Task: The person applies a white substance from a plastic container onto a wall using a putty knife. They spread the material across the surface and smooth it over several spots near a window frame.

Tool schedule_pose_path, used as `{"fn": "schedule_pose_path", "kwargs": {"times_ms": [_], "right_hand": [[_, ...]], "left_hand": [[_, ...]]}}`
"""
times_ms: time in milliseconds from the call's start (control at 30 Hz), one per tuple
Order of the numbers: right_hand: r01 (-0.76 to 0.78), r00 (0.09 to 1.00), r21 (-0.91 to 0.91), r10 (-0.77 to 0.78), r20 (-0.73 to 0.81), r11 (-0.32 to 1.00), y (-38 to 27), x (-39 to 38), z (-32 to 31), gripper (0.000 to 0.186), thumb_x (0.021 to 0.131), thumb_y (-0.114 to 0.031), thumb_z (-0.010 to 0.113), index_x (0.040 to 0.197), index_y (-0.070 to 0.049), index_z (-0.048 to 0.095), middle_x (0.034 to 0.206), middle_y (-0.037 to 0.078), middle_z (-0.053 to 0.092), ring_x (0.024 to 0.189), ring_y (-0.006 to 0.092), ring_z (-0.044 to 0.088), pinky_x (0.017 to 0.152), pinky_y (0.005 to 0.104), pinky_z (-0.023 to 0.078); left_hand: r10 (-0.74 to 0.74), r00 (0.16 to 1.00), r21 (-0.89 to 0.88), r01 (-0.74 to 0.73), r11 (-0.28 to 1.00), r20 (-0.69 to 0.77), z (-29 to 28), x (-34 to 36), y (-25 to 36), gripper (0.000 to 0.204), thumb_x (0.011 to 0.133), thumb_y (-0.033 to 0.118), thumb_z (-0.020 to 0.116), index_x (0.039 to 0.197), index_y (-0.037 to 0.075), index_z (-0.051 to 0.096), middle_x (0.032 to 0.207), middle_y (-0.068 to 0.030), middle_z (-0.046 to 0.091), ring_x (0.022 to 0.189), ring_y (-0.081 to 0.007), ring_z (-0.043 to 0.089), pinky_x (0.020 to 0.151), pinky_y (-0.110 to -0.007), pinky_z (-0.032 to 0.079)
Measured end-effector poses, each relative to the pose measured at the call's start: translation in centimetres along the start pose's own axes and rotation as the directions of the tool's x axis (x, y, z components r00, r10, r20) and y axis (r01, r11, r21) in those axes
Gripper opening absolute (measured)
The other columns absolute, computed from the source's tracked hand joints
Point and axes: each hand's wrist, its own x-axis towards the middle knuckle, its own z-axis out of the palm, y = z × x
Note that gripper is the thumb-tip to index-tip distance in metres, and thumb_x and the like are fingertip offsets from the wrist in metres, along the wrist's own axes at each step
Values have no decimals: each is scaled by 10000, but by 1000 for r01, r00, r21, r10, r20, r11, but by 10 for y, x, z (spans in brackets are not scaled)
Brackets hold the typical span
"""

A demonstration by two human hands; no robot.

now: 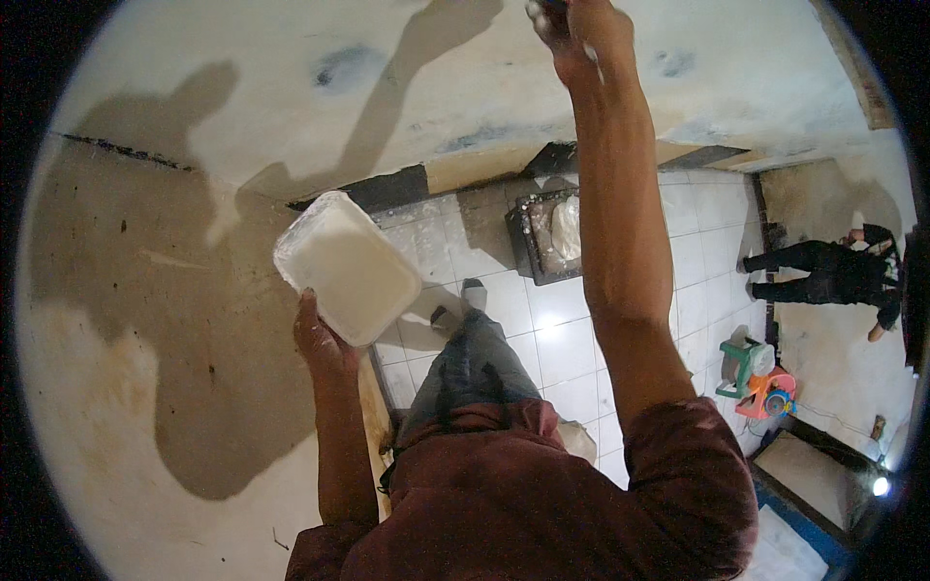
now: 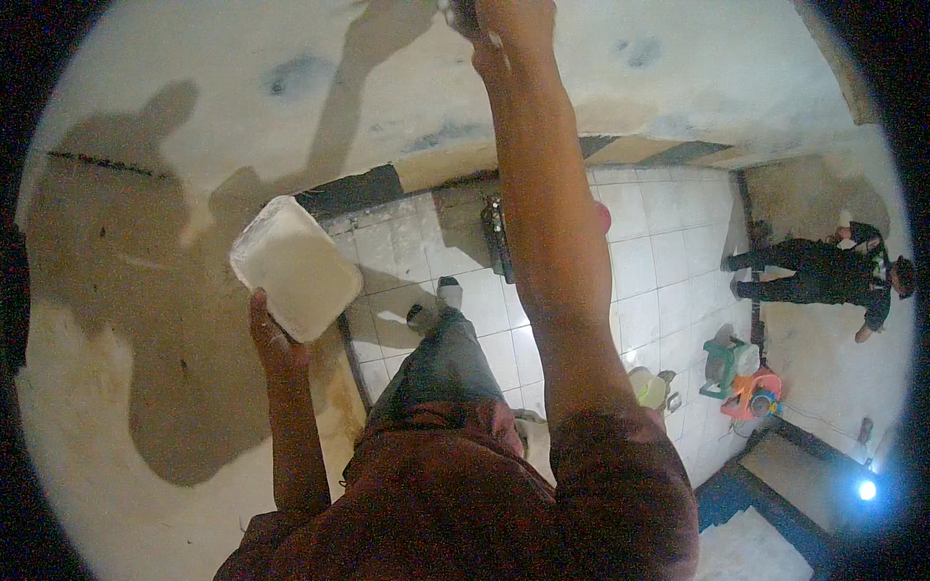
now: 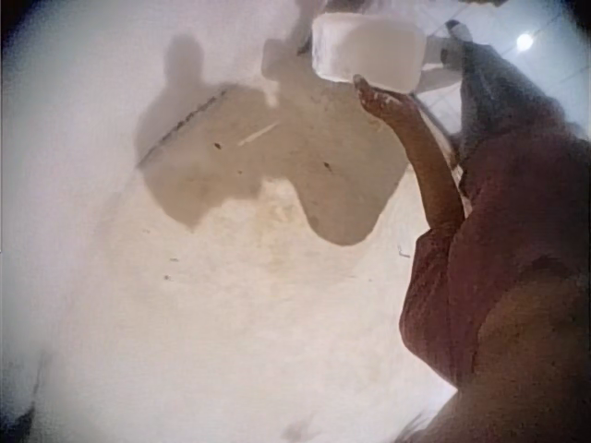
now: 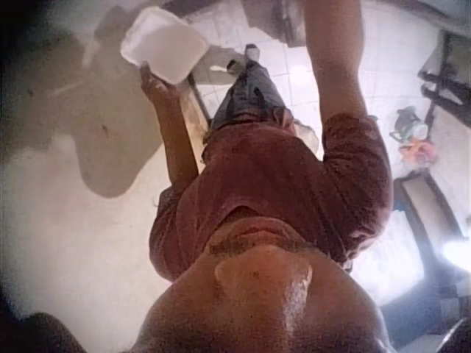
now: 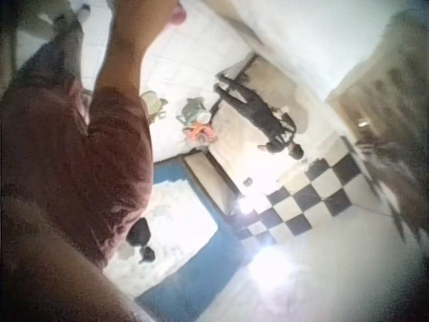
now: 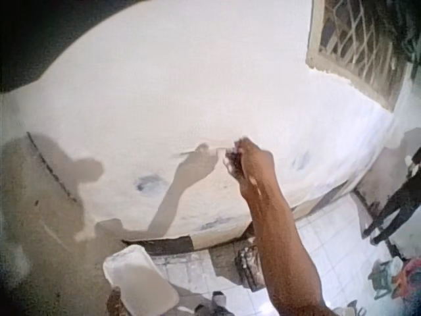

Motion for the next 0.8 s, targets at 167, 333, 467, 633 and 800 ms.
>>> {"fn": "schedule_pose_path", "kwargs": {"times_ms": [167, 333, 467, 633, 800], "right_hand": [[-218, 972, -157, 199, -125, 963, 12, -115, -13, 244, 935, -207, 430, 894, -29, 591, 757, 70, 577, 662, 190, 531, 615, 305, 446], [-247, 939, -459, 327, 103, 854, 35, -192, -31, 225, 872, -157, 550, 980, 28, 620, 828, 68, 637, 681, 123, 576, 588, 268, 457], [66, 875, -686, 288, 389, 724, 33, -205, -19, 240, 799, -194, 627, 897, 25, 638, 745, 214, 637, 707, 318, 640, 676, 399, 492], [277, 884, -859, 237, 404, 431, 45, -207, 1, 252, 814, -212, 610, 912, 20, 614, 840, 268, 619, 798, 440, 594, 715, 467, 473], [306, 836, -915, 386, 391, 264, 49, -192, 20, 337, 816, -269, 625, 898, 57, 604, 882, 308, 605, 869, 463, 587, 767, 502, 466]], "left_hand": [[-64, 998, 9, 64, 998, 14, 2, 0, -13, 391, 899, 238, 571, 1172, -37, 517, 1096, -123, 591, 1013, -223, 587, 875, -349, 478], [-76, 994, -97, 84, 992, 78, 9, 2, -33, 298, 888, 192, 585, 1085, -32, 571, 990, -83, 615, 918, -175, 602, 816, -307, 486], [-60, 996, -62, 64, 996, 61, 0, 10, -50, 232, 886, 170, 582, 1013, -23, 603, 922, -69, 621, 851, -151, 607, 794, -280, 489], [-111, 990, -78, 118, 990, 92, 14, 3, -49, 222, 878, 163, 586, 1007, -18, 599, 928, -68, 612, 843, -165, 602, 796, -293, 486], [-155, 979, -92, 168, 981, 133, 16, 6, -58, 251, 867, 179, 598, 1027, -15, 587, 942, -69, 597, 832, -169, 583, 786, -294, 476]]}}
